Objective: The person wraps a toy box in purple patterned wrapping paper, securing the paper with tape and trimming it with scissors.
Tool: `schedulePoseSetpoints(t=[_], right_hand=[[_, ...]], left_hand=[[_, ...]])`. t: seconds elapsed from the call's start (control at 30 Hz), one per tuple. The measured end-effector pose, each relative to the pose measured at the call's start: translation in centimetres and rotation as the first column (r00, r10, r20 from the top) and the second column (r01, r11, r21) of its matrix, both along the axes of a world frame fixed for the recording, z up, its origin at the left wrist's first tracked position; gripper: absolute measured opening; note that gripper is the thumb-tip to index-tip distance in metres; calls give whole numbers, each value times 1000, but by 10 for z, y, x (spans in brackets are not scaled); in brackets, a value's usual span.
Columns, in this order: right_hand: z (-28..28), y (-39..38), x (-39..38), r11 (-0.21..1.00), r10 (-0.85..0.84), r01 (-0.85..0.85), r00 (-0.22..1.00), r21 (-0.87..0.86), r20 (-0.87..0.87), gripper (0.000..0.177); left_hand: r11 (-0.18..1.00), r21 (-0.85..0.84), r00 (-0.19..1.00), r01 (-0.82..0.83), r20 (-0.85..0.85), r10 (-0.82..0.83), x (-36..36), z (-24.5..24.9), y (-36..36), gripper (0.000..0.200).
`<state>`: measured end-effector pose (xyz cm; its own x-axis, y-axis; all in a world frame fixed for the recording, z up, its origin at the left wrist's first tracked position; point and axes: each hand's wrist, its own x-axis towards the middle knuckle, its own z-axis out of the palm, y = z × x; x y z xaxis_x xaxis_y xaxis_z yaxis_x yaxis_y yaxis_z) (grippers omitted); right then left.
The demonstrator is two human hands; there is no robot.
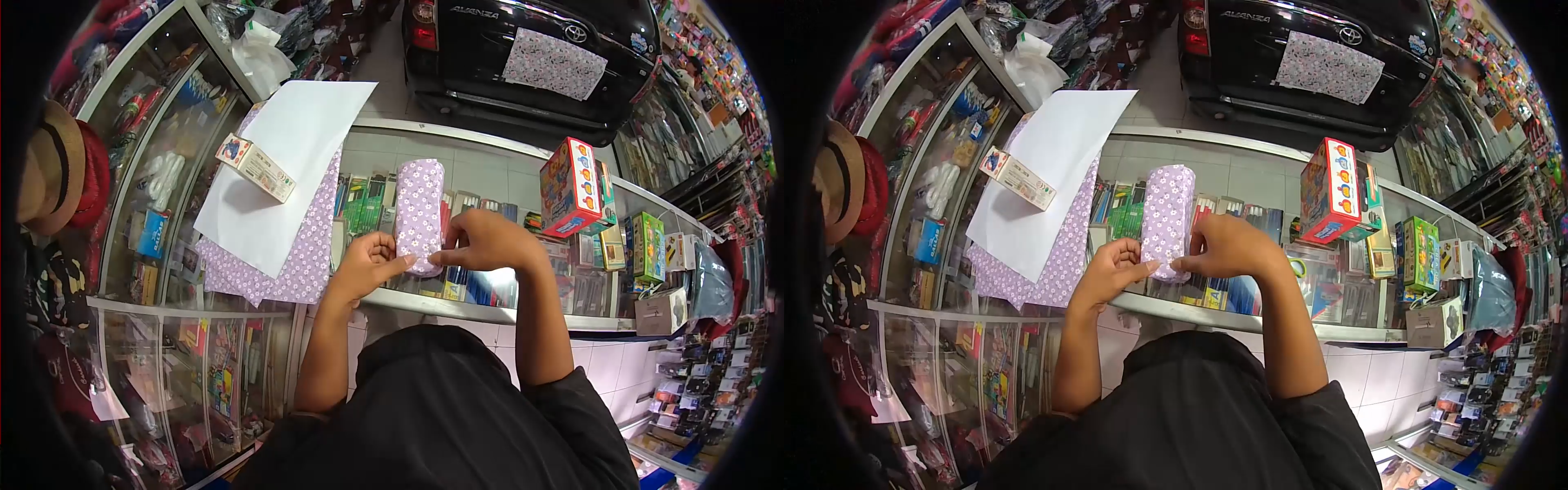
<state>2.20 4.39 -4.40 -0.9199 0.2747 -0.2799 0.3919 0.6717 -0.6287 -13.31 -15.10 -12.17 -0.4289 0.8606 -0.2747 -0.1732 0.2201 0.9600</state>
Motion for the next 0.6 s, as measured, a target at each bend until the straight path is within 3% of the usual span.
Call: schedulePoseSetpoints(t=[0.17,0.23,0.27,0.33,0.37,0.4,0.47,0.5,0.53,0.57,0.6], right_hand=[[-6,2,11,999,-40,37,996,-34,-83,39],[-13,3,18,983,-167,134,942,-127,-292,29],[-14,2,25,981,-177,143,940,-132,-291,29],[-6,-3,48,912,-382,389,692,-129,-613,23],[2,-4,63,860,-499,456,651,-229,-572,18],[9,-5,79,800,-580,556,622,-226,-525,17],[13,-6,110,736,-615,674,705,64,-354,18],[8,-10,119,729,-624,681,699,62,-349,18],[-1,-14,126,704,-615,685,719,185,-323,19],[-11,-15,132,671,-608,676,737,306,-294,21],[-24,-15,131,659,-647,694,720,291,-252,23]], left_hand=[[1000,-10,999,-9,-50,8,2,4,4,27],[995,-98,1000,-30,-10,29,5,13,5,27],[994,-103,1000,-21,-10,20,7,17,6,27],[995,-75,998,-58,-20,57,11,23,6,27],[996,-75,999,-42,-33,40,10,24,6,28],[997,-78,999,-31,-28,29,9,23,5,28],[997,-56,987,-62,-153,53,7,20,3,31],[996,-60,985,-67,-161,56,9,20,2,37],[996,-67,986,-56,-160,45,8,17,-1,37],[996,-52,970,-67,-236,53,6,14,-2,39],[997,-34,948,-76,-312,61,6,12,-2,42]])
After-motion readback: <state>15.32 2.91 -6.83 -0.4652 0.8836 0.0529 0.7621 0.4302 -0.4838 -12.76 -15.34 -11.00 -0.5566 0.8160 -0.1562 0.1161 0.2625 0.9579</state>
